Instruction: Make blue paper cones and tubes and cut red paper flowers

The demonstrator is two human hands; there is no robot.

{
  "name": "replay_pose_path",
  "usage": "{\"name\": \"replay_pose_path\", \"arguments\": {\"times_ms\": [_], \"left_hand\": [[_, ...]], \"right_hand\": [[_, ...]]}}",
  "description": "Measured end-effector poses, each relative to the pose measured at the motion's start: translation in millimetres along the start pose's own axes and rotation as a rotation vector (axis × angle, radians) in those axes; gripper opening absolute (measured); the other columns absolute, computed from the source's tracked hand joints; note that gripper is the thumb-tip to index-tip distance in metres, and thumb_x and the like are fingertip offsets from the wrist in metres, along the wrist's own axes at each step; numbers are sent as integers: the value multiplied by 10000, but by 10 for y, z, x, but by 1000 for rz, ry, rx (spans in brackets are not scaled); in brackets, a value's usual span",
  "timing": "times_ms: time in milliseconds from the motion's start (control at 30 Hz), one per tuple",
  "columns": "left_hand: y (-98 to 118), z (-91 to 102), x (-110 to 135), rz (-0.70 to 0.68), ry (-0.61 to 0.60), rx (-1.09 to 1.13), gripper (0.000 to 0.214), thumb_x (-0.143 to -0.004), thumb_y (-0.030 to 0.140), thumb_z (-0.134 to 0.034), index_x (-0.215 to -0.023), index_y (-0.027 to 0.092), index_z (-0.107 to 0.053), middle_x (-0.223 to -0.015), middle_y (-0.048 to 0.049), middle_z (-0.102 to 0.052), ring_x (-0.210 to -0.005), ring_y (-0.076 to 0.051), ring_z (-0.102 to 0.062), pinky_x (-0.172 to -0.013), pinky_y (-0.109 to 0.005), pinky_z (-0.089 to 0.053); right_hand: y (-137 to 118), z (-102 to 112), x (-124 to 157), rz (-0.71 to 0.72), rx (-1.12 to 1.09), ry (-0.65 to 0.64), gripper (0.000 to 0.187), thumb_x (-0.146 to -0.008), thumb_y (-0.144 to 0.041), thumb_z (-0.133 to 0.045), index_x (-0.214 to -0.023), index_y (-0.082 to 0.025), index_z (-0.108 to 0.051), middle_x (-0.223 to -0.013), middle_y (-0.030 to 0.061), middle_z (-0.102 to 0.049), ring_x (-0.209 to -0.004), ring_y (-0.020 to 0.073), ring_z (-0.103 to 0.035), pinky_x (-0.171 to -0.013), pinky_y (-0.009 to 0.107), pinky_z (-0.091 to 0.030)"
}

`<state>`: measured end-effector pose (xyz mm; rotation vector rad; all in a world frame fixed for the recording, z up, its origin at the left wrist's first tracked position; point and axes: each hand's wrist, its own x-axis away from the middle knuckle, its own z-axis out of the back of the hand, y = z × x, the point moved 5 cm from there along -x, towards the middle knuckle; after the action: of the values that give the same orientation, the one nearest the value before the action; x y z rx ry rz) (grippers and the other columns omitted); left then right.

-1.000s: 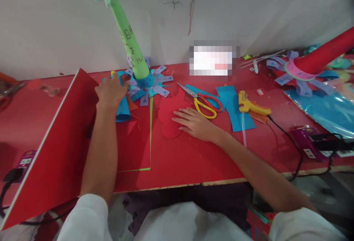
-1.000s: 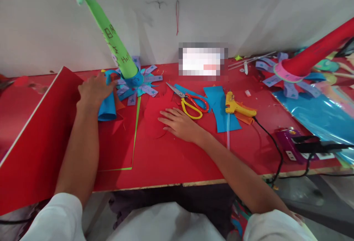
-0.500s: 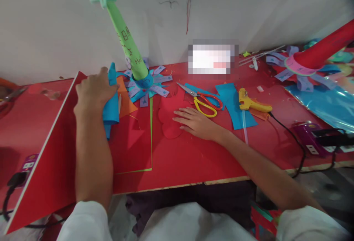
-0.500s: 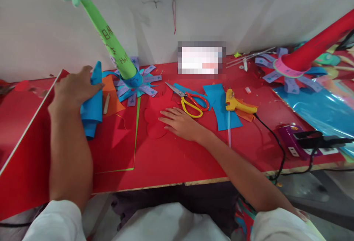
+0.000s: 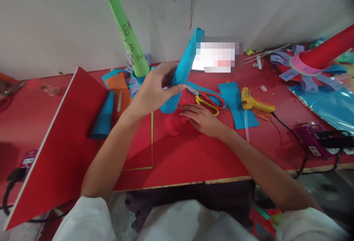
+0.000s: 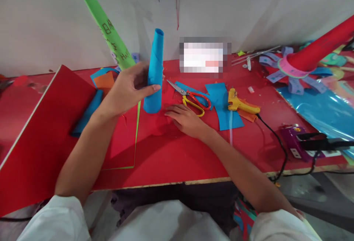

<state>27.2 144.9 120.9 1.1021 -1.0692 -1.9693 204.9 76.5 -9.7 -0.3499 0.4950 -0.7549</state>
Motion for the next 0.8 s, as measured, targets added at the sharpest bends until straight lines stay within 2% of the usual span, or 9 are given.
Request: {"name": "replay_pose_path", "arguments": {"times_ms": [133,267,333,400,500,600,700,800], "left_hand": [[-48,-63,17,7,11,59,365,-924,338,-801,-1249,253,-658,-1158,-47,-738,-1248,-344,-719,-1026,-576,-656],[-154,-116,27,40,101,122,320,-1004,352,-705,-1300,273,-614,-1183,-47,-715,-1303,-323,-698,-1055,-552,-641],[-220,-149,30,44,141,133,298,-1018,385,-702,-1279,275,-611,-1132,-43,-700,-1248,-300,-722,-1062,-528,-634],[-274,-191,38,32,180,146,304,-1012,438,-720,-1245,274,-612,-1077,-36,-685,-1150,-274,-751,-1018,-490,-644],[-319,-279,66,-16,248,171,377,-964,523,-777,-1185,264,-614,-1006,-18,-670,-982,-222,-762,-876,-414,-656],[-321,-407,97,-80,265,205,454,-879,561,-860,-1110,251,-622,-905,11,-662,-800,-153,-721,-737,-328,-629],[-300,-523,118,-137,238,237,473,-831,556,-903,-1048,242,-624,-814,39,-647,-675,-107,-663,-658,-278,-596],[-306,-591,139,-166,229,268,483,-821,549,-910,-1034,242,-605,-787,55,-638,-633,-91,-644,-625,-255,-579]], "right_hand": [[-15,-4,-15,-26,-7,26,455,-991,-87,-477,-1291,-257,-773,-1388,92,-764,-1362,320,-660,-1167,559,-539],[95,111,8,-231,-74,263,328,-921,-91,-501,-1000,-228,-788,-1095,113,-807,-1101,319,-732,-971,488,-599],[163,204,40,-322,-99,391,267,-875,-87,-500,-820,-235,-716,-927,98,-770,-951,295,-724,-858,444,-592],[208,298,69,-368,-131,499,233,-852,-93,-497,-743,-246,-633,-837,75,-719,-862,264,-693,-791,408,-570],[217,371,71,-352,-267,593,157,-898,-150,-537,-838,-255,-637,-911,63,-720,-899,247,-689,-828,403,-581],[183,312,21,-300,-471,556,123,-990,-269,-591,-1071,-267,-683,-1135,75,-750,-1038,246,-719,-937,431,-606],[135,185,-29,-243,-566,456,273,-1032,-421,-640,-1265,-282,-665,-1300,93,-746,-1182,267,-725,-1035,466,-603],[113,60,-46,-203,-537,363,504,-977,-535,-733,-1392,-269,-628,-1381,125,-735,-1270,327,-713,-1092,533,-591]]}}
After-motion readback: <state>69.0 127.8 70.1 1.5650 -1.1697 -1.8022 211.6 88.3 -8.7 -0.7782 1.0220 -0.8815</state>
